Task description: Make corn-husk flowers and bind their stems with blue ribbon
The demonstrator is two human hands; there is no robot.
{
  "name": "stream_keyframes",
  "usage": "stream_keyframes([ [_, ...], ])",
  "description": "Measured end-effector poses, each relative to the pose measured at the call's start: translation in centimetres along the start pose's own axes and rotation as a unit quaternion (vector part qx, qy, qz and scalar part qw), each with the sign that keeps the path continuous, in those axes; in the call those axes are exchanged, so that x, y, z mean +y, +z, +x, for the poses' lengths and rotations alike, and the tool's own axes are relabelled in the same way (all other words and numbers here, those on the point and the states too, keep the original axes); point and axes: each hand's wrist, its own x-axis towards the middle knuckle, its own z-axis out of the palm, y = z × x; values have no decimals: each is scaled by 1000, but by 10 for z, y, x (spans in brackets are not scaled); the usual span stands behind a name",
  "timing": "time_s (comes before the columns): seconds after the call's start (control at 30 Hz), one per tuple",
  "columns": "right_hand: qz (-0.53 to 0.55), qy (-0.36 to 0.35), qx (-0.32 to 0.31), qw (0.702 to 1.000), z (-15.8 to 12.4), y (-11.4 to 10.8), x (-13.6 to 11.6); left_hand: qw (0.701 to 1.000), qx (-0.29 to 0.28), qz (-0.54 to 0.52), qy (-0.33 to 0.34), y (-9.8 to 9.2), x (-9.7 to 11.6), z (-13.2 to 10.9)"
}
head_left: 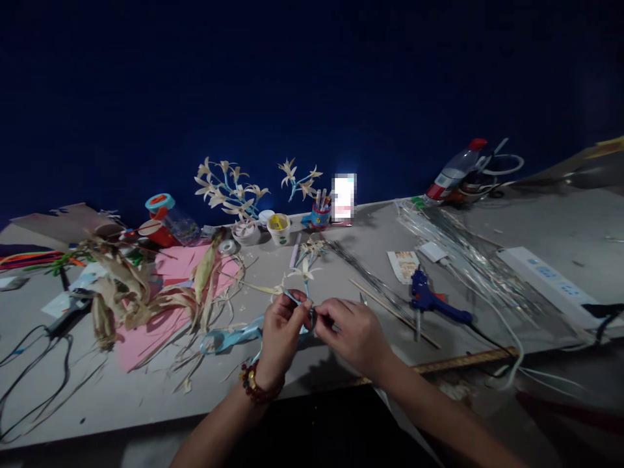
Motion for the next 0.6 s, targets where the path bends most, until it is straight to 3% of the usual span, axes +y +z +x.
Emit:
stream_keyframes([
  [0.37,71,-7,-5,997,-1,-5,9,993,-116,-5,-10,-21,3,3],
  [0.6,100,19,-12,995,-2,-7,11,983,-138,98,72,-29,10,7],
])
